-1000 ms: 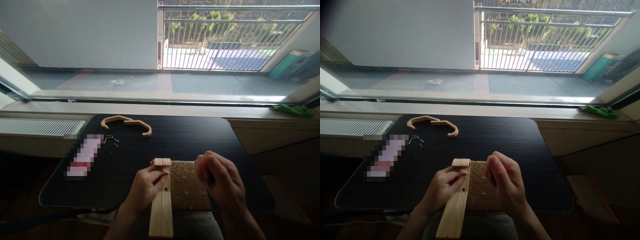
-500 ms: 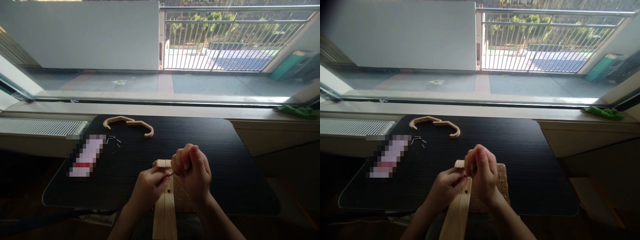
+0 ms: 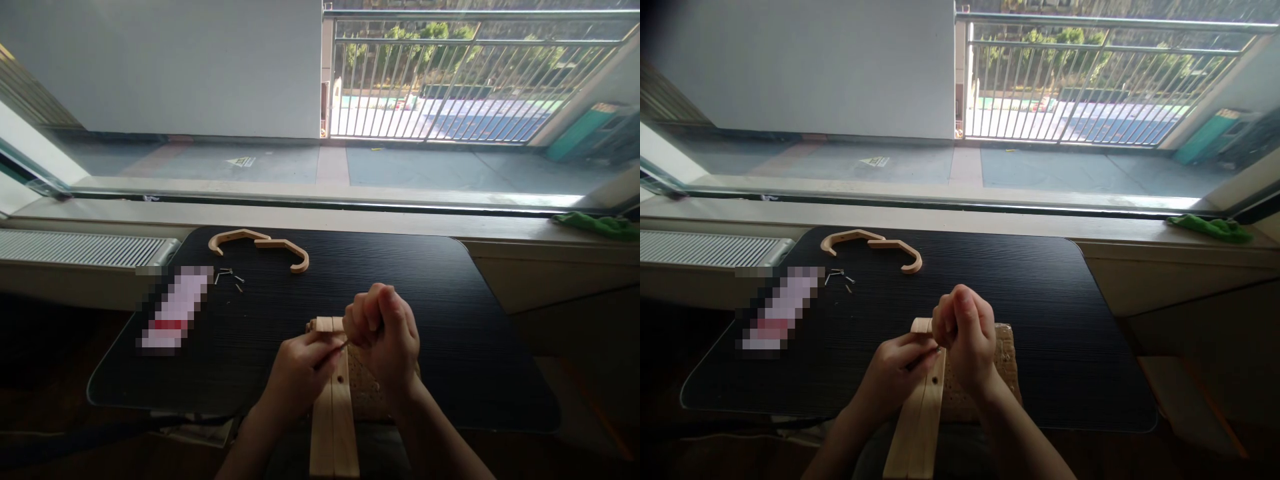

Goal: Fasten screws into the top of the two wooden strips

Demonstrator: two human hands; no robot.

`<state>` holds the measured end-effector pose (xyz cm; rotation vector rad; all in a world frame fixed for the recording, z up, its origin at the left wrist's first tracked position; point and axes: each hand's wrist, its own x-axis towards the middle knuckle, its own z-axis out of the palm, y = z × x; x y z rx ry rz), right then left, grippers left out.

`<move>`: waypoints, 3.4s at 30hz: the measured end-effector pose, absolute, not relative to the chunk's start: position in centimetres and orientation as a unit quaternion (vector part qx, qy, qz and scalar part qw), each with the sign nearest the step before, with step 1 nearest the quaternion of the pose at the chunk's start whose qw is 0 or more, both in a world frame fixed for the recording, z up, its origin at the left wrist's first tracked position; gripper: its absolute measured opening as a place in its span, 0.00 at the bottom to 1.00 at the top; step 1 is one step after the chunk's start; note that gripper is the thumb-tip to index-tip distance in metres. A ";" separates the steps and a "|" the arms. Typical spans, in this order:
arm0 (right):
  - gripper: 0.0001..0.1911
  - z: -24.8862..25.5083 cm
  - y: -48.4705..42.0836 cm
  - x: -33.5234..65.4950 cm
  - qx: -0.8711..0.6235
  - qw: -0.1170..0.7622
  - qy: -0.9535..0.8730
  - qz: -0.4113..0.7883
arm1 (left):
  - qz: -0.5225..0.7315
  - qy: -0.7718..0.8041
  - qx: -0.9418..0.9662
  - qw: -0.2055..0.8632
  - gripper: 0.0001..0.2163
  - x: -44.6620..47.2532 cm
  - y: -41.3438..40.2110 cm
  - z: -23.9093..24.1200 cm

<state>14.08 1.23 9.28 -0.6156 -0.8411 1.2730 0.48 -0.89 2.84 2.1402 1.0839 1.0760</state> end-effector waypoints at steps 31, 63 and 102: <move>0.25 9.1 0.8 13.8 -0.275 0.681 -0.404 0.545 | 0.392 0.413 0.782 0.253 0.08 0.7 -0.8 3.0; 0.22 7.9 -0.5 13.3 -0.287 0.617 -0.520 0.517 | 0.389 0.406 0.782 0.268 0.10 0.4 -0.7 3.0; 0.15 9.0 -0.6 14.5 -0.402 0.529 -0.643 0.382 | 0.426 0.448 0.744 0.253 0.07 -0.5 -2.4 4.5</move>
